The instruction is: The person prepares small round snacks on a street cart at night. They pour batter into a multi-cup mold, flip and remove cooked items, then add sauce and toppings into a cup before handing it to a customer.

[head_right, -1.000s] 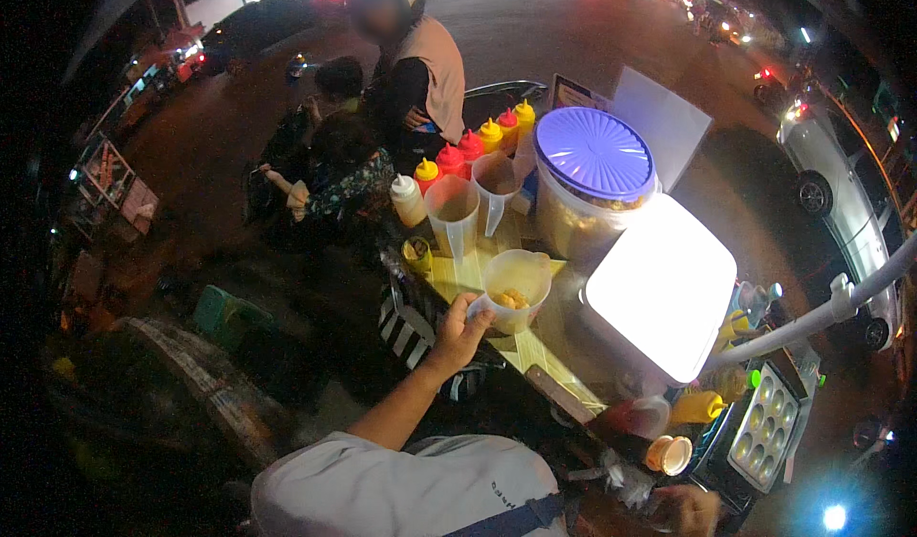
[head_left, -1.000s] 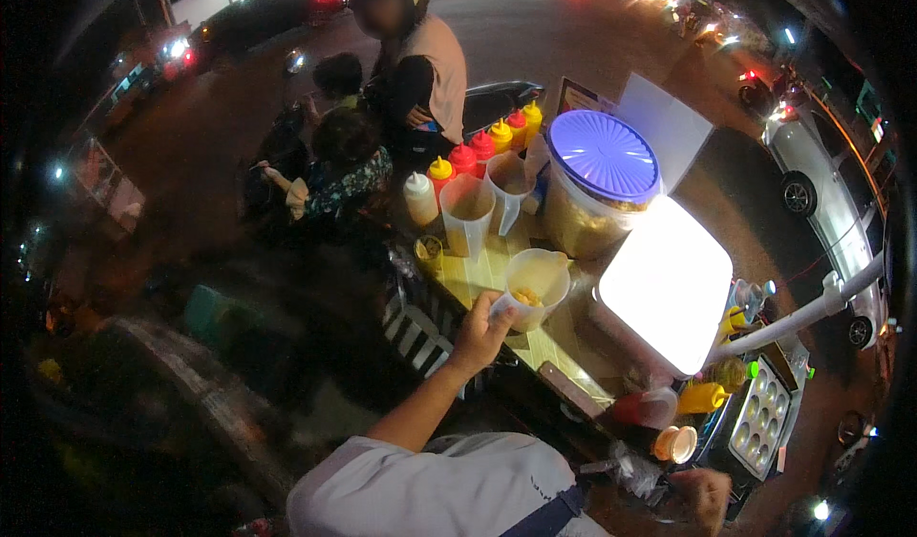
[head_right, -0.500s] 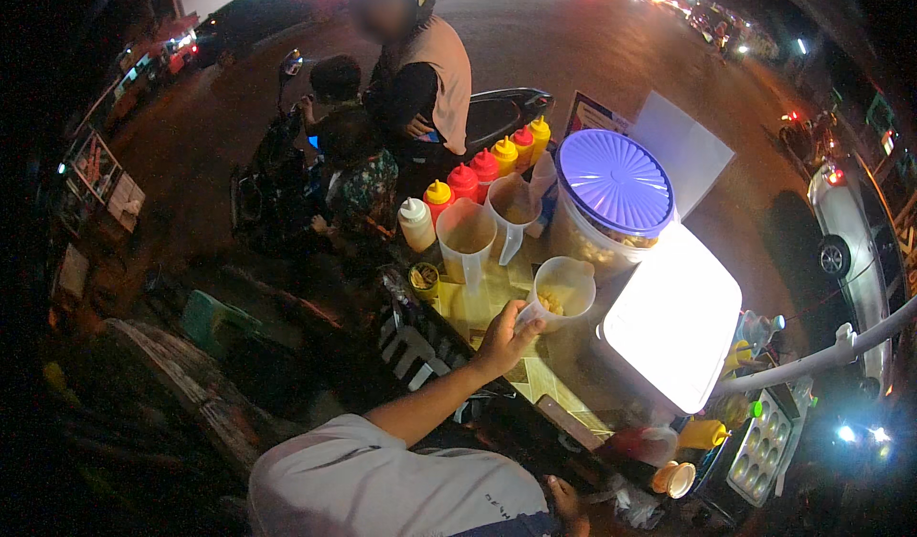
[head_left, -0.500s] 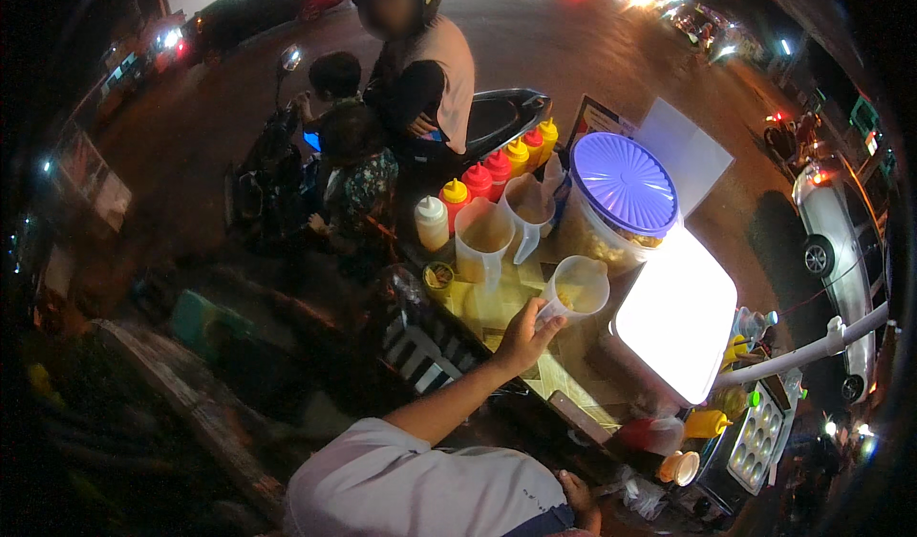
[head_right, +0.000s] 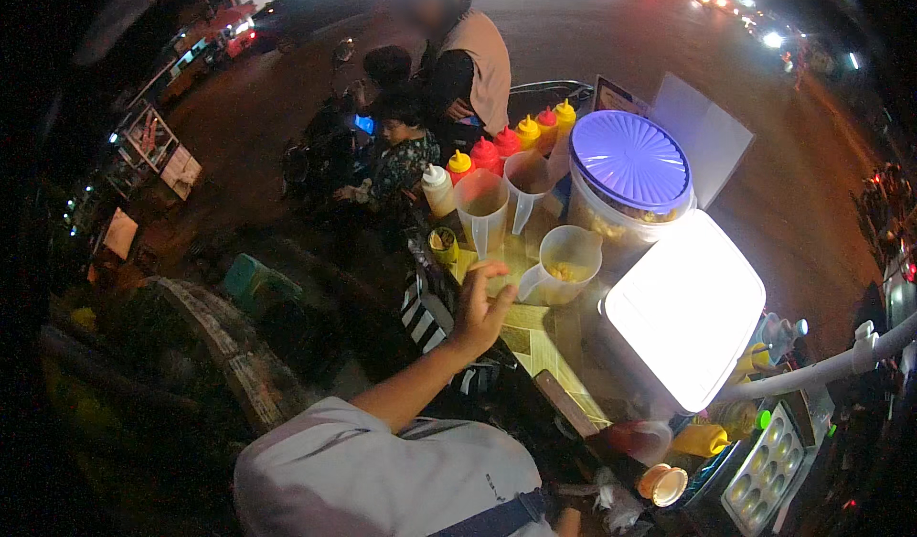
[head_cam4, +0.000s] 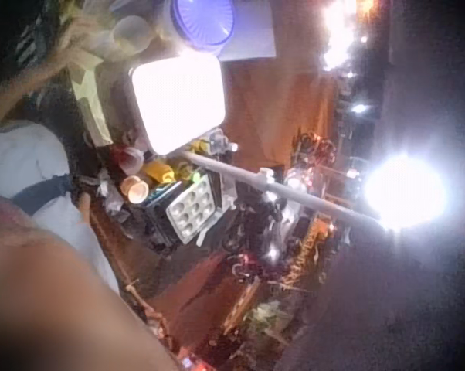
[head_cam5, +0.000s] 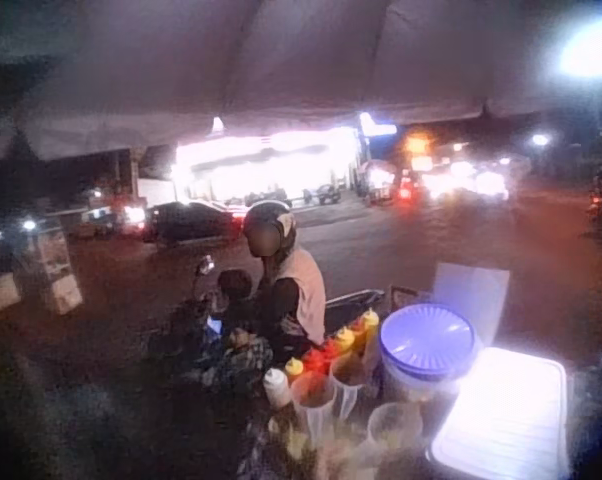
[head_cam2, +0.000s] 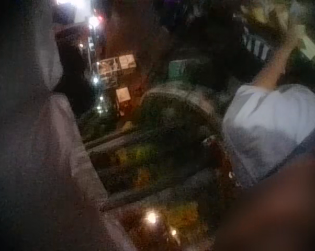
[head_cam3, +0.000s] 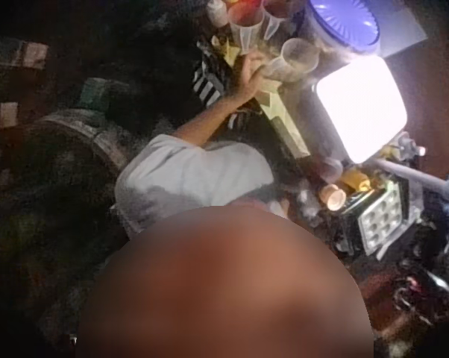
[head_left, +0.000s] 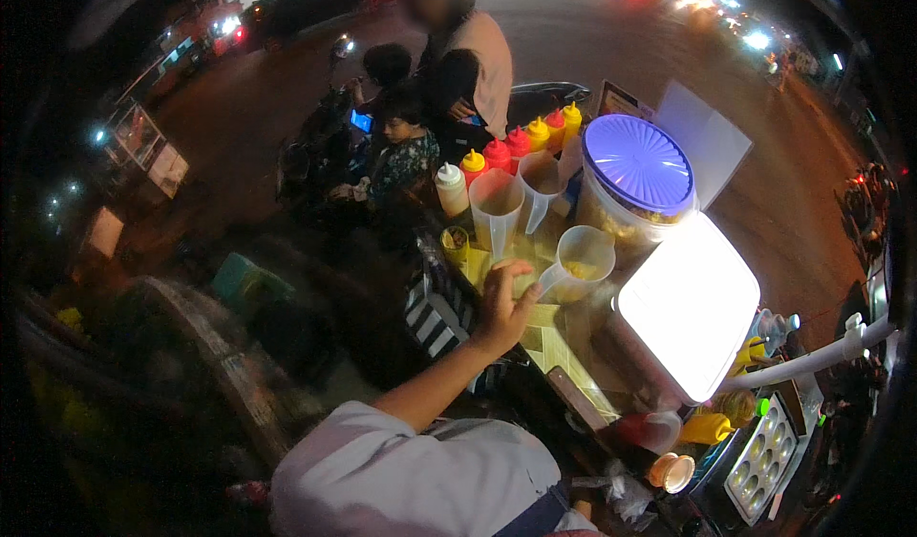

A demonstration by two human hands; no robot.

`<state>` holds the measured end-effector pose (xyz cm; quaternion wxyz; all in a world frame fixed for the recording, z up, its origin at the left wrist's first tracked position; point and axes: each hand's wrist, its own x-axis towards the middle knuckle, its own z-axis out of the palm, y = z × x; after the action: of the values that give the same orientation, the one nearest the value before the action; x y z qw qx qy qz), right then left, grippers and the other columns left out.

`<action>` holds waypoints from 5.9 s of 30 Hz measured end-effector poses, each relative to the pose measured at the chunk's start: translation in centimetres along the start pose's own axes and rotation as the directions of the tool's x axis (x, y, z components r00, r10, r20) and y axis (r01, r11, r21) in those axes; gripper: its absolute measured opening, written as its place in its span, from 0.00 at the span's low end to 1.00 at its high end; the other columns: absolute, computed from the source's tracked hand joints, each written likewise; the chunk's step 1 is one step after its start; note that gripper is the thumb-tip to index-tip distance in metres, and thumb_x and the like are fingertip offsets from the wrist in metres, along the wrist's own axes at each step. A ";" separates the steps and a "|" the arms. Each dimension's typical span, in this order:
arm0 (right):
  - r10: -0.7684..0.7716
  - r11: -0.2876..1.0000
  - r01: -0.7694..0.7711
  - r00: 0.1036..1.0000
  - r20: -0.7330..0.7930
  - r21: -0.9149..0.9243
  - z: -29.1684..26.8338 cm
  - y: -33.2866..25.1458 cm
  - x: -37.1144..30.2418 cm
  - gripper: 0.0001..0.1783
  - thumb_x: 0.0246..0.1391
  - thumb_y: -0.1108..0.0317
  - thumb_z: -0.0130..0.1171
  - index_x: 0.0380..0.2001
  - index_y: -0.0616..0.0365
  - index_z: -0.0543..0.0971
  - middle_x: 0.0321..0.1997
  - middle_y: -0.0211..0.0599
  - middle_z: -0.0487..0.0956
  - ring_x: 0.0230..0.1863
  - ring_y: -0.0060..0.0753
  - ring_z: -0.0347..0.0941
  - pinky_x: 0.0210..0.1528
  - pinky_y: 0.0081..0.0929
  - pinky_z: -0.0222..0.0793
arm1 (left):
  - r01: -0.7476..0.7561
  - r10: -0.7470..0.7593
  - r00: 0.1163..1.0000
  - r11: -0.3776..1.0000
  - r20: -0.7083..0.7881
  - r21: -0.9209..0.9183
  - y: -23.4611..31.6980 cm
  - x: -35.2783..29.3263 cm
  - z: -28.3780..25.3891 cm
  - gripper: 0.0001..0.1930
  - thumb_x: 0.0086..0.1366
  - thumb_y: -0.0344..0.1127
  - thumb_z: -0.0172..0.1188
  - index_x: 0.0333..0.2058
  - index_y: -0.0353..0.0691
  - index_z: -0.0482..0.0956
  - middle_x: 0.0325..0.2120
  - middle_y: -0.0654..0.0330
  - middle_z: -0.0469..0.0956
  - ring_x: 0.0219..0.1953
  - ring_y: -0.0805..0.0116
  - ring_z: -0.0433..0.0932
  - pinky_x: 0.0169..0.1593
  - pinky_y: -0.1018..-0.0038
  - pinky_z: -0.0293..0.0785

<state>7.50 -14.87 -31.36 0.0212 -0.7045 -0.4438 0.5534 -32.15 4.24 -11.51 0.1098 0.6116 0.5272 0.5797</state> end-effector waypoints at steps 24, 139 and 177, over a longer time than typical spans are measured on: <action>0.002 0.999 0.006 0.978 -0.208 0.034 -2.1 -6.2 -0.7 0.26 0.69 0.50 0.55 0.51 0.64 0.82 0.48 0.47 0.84 0.52 0.41 0.79 0.57 0.37 0.71 | 0.608 0.935 0.352 -0.199 0.037 -0.769 17.1 2.8 -9.5 0.27 0.66 0.60 0.63 0.39 0.37 0.82 0.39 0.44 0.79 0.39 0.38 0.77 0.44 0.48 0.70; -0.468 0.116 -0.074 0.876 -0.120 -0.991 -6.9 -45.5 -16.8 0.10 0.51 0.65 0.69 0.38 0.46 0.90 0.42 0.29 0.88 0.46 0.33 0.86 0.42 0.29 0.79 | 0.193 -0.088 0.680 0.979 0.728 -0.063 -1.8 -0.6 -1.9 0.20 0.72 0.41 0.61 0.51 0.31 0.72 0.43 0.41 0.80 0.47 0.47 0.80 0.52 0.59 0.75; -0.511 0.261 0.011 0.850 -0.128 -0.965 -9.3 -43.4 -15.5 0.17 0.51 0.56 0.70 0.39 0.54 0.85 0.36 0.41 0.87 0.39 0.44 0.85 0.42 0.40 0.78 | 0.287 -0.145 0.659 0.955 0.738 -0.068 -1.7 -0.2 -0.8 0.31 0.72 0.57 0.59 0.55 0.32 0.69 0.46 0.39 0.79 0.48 0.46 0.79 0.53 0.59 0.75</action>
<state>-11.12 5.64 6.64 -0.2054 -0.5937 -0.7779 0.0097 -33.64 4.34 -12.63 0.4321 0.7108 0.4552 0.3177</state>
